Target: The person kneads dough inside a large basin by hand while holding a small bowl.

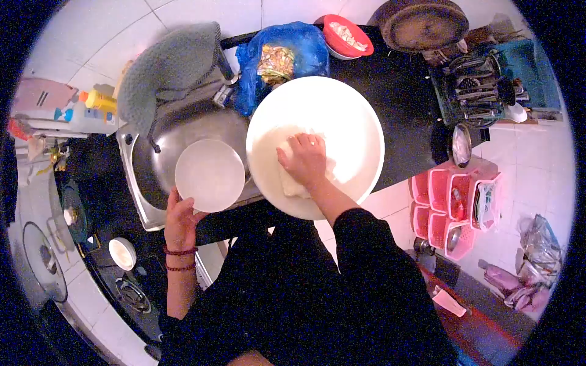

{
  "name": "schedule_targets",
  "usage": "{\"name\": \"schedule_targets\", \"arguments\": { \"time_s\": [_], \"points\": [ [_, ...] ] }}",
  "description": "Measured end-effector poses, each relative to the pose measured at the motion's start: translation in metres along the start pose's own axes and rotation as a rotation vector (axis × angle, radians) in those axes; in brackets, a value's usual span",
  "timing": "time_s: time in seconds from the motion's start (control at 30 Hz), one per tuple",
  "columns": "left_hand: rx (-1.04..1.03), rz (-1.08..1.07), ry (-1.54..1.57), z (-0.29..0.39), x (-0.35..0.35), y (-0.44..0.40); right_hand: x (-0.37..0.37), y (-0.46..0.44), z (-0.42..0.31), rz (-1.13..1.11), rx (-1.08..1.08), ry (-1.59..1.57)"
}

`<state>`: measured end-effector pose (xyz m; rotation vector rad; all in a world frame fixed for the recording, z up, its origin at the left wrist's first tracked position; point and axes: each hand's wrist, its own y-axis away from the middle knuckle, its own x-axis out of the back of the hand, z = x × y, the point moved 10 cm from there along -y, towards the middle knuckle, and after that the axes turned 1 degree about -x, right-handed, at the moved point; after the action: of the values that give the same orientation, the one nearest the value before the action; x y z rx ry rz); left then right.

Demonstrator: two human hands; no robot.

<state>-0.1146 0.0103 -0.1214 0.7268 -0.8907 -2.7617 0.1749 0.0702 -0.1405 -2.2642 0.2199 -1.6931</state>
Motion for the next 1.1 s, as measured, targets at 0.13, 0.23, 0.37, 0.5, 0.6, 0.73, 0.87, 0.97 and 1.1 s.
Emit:
{"name": "schedule_targets", "arguments": {
  "time_s": [0.13,0.23,0.37,0.5,0.6,0.73,0.87,0.97,1.1],
  "points": [
    [-0.023,0.059,0.035,0.01,0.007,-0.007,-0.033,-0.033,0.018,-0.056,-0.033,0.016],
    [-0.055,0.088,0.05,0.016,0.014,-0.009,-0.05,-0.056,0.03,-0.049,-0.071,0.088],
    [-0.084,0.114,-0.008,0.014,0.023,-0.006,-0.066,-0.071,0.036,-0.12,-0.071,0.068],
    [-0.064,0.079,-0.024,0.012,0.011,0.006,-0.068,-0.065,0.032,-0.164,-0.073,0.166],
    [-0.045,0.027,-0.018,0.01,0.01,0.015,-0.027,-0.032,0.023,-0.147,-0.121,0.121],
    [-0.046,-0.023,0.019,0.011,0.011,0.018,0.017,-0.014,0.015,-0.506,-0.139,-0.056],
    [-0.055,0.009,-0.054,0.013,0.02,0.018,-0.033,-0.017,0.023,-0.28,0.224,-0.085],
    [-0.058,0.006,-0.058,0.014,0.021,0.02,-0.037,0.023,0.016,-1.083,-0.151,0.024],
    [-0.06,-0.009,0.006,0.016,0.024,0.011,0.031,0.048,-0.004,-0.772,0.05,0.109]
  ]
}}
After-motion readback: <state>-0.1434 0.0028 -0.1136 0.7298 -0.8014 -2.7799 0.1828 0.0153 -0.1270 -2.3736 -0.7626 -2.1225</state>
